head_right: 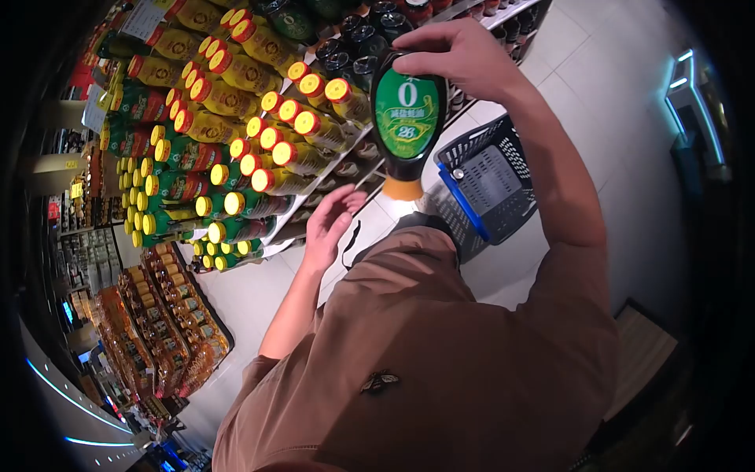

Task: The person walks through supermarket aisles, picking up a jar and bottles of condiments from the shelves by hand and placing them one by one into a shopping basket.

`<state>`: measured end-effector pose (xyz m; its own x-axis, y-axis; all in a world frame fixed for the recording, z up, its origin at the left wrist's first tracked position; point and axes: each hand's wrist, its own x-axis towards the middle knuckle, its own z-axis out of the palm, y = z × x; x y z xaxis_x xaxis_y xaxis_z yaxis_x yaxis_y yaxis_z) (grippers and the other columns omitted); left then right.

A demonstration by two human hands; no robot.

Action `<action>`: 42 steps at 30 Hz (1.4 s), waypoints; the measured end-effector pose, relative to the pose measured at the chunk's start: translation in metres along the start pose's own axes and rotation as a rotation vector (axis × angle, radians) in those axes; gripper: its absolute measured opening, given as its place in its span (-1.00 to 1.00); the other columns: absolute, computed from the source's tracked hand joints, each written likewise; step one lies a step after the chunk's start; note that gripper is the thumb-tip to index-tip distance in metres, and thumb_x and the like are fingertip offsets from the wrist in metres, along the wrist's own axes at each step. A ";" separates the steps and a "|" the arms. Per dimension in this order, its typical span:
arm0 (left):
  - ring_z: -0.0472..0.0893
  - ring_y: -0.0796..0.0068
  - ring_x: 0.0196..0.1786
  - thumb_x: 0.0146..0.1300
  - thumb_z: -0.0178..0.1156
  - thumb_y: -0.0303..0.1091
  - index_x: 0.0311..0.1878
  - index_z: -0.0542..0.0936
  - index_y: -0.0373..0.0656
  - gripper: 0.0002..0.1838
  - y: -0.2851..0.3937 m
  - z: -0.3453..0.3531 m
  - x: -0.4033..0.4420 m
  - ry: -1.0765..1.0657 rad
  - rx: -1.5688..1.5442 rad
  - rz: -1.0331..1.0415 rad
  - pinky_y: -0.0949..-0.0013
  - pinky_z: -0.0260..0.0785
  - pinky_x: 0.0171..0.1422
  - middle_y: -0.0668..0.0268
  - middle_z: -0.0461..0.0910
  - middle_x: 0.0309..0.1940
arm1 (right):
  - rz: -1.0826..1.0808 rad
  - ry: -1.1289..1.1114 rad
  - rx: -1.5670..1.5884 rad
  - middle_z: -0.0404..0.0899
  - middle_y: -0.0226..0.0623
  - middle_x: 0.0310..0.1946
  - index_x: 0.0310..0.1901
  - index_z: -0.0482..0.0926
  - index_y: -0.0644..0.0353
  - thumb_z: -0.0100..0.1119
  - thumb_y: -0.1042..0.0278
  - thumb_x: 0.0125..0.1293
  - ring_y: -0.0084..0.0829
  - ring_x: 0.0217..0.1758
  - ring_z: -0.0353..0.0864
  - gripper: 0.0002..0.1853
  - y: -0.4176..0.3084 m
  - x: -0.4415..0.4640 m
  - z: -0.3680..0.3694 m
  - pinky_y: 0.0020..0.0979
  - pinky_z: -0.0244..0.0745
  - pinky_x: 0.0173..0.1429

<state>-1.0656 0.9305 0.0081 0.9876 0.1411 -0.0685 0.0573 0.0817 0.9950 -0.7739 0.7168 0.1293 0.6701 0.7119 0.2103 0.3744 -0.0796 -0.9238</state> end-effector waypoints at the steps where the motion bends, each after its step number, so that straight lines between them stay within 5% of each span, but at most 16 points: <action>1: 0.52 0.36 0.27 0.46 0.15 -0.23 0.43 0.32 -0.33 -0.42 0.011 0.011 0.001 -0.082 -0.136 0.027 0.27 0.28 0.43 0.14 0.54 0.23 | 0.071 -0.021 0.033 0.75 -0.32 -0.15 0.08 0.70 0.28 0.43 0.30 0.27 -0.55 -0.11 0.71 -0.62 -0.005 -0.013 0.015 -0.53 0.59 0.01; 3: 0.53 0.20 0.30 0.47 0.03 0.16 0.47 0.25 -0.31 -0.23 0.012 0.030 -0.011 -0.184 -0.369 -0.034 0.20 0.30 0.43 0.01 0.50 0.25 | 0.102 -0.031 0.123 0.75 -0.32 -0.21 0.04 0.72 0.29 0.42 0.27 0.28 -0.57 -0.15 0.70 -0.63 -0.014 -0.041 0.045 -0.53 0.57 0.02; 6: 0.66 0.09 0.03 0.49 -0.08 0.21 0.37 0.35 -0.31 -0.27 0.021 0.050 -0.051 -0.406 -0.789 -0.198 0.10 0.50 0.20 -0.11 0.54 0.15 | 0.113 -0.003 0.212 0.76 -0.31 -0.21 0.05 0.71 0.30 0.41 0.28 0.28 -0.59 -0.15 0.70 -0.63 -0.024 -0.083 0.081 -0.54 0.56 0.03; 13: 0.66 0.12 -0.18 0.50 -0.12 0.18 0.27 0.43 -0.36 -0.30 -0.001 0.071 -0.130 -0.425 -0.966 -0.245 0.10 0.58 -0.09 -0.15 0.58 -0.03 | 0.211 0.024 0.227 0.76 -0.32 -0.19 0.03 0.72 0.33 0.38 0.27 0.33 -0.59 -0.12 0.68 -0.66 -0.061 -0.156 0.115 -0.52 0.55 0.07; 18: 0.66 0.13 -0.28 0.46 0.08 -0.04 0.16 0.43 -0.39 -0.48 0.003 0.072 -0.167 -0.352 -0.994 -0.141 0.15 0.59 -0.23 -0.13 0.59 -0.15 | 0.191 -0.006 0.184 0.76 -0.33 -0.21 -0.01 0.73 0.35 0.32 0.20 0.40 -0.62 -0.14 0.66 -0.66 -0.072 -0.167 0.145 -0.52 0.55 0.03; 21: 0.65 0.17 -0.30 0.41 0.14 0.01 0.17 0.42 -0.43 -0.40 -0.003 0.065 -0.182 -0.292 -0.887 -0.090 0.17 0.62 -0.27 -0.13 0.58 -0.20 | 0.185 -0.065 0.193 0.75 -0.35 -0.19 -0.01 0.72 0.36 0.27 0.19 0.45 -0.64 -0.13 0.64 -0.66 -0.076 -0.166 0.162 -0.52 0.54 0.04; 32: 0.66 0.21 -0.39 0.19 0.34 -0.32 0.07 0.46 -0.40 -0.53 0.009 0.061 -0.191 -0.176 -0.851 -0.101 0.23 0.60 -0.31 -0.02 0.60 -0.26 | 0.082 -0.109 0.186 0.76 -0.37 -0.21 0.01 0.72 0.34 0.29 0.19 0.43 -0.65 -0.16 0.66 -0.65 -0.079 -0.151 0.175 -0.56 0.56 -0.01; 35: 0.65 0.26 -0.41 0.13 0.41 -0.38 0.05 0.47 -0.37 -0.53 0.017 0.063 -0.187 -0.065 -0.601 -0.086 0.28 0.57 -0.30 0.06 0.61 -0.29 | 0.081 -0.125 0.225 0.74 -0.38 -0.13 0.09 0.69 0.30 0.20 0.20 0.49 -0.64 -0.03 0.63 -0.65 -0.072 -0.153 0.171 -0.54 0.51 0.12; 36: 0.68 0.36 -0.28 0.08 0.41 -0.60 0.13 0.47 -0.34 -0.48 0.016 0.058 -0.184 -0.069 -0.606 -0.124 0.29 0.58 -0.21 0.18 0.62 -0.25 | 0.071 -0.142 0.209 0.71 -0.38 -0.04 0.14 0.67 0.27 0.16 0.18 0.51 -0.65 0.02 0.60 -0.64 -0.070 -0.154 0.169 -0.56 0.49 0.13; 39: 0.67 0.43 -0.13 0.11 0.41 -0.55 0.20 0.47 -0.37 -0.44 0.024 0.064 -0.178 0.178 -0.009 0.020 0.33 0.56 -0.05 0.26 0.62 -0.19 | 0.031 -0.074 0.144 0.69 -0.39 0.00 0.20 0.64 0.21 0.11 0.14 0.54 -0.64 0.07 0.59 -0.62 -0.061 -0.158 0.168 -0.51 0.54 0.12; 40: 0.66 0.38 -0.04 0.06 0.42 -0.52 0.30 0.45 -0.33 -0.32 0.027 0.067 -0.177 0.293 0.166 0.069 0.34 0.52 0.07 0.26 0.63 -0.14 | 0.229 -0.126 0.270 0.64 -0.42 0.05 0.31 0.54 0.14 0.04 0.10 0.57 -0.64 0.09 0.58 -0.57 -0.065 -0.163 0.165 -0.46 0.61 0.04; 42: 0.66 0.38 -0.09 0.01 0.43 -0.54 0.30 0.47 -0.26 -0.30 0.032 0.063 -0.174 0.427 0.525 0.169 0.36 0.52 0.02 0.23 0.64 -0.10 | 0.277 -0.097 0.414 0.61 -0.43 0.07 0.35 0.48 0.10 0.02 0.07 0.57 -0.63 0.09 0.59 -0.55 -0.064 -0.171 0.171 -0.45 0.64 -0.02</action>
<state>-1.2263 0.8462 0.0563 0.8515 0.4944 0.1749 0.0773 -0.4482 0.8906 -1.0220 0.7199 0.0975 0.6384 0.7662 -0.0736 -0.1080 -0.0055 -0.9941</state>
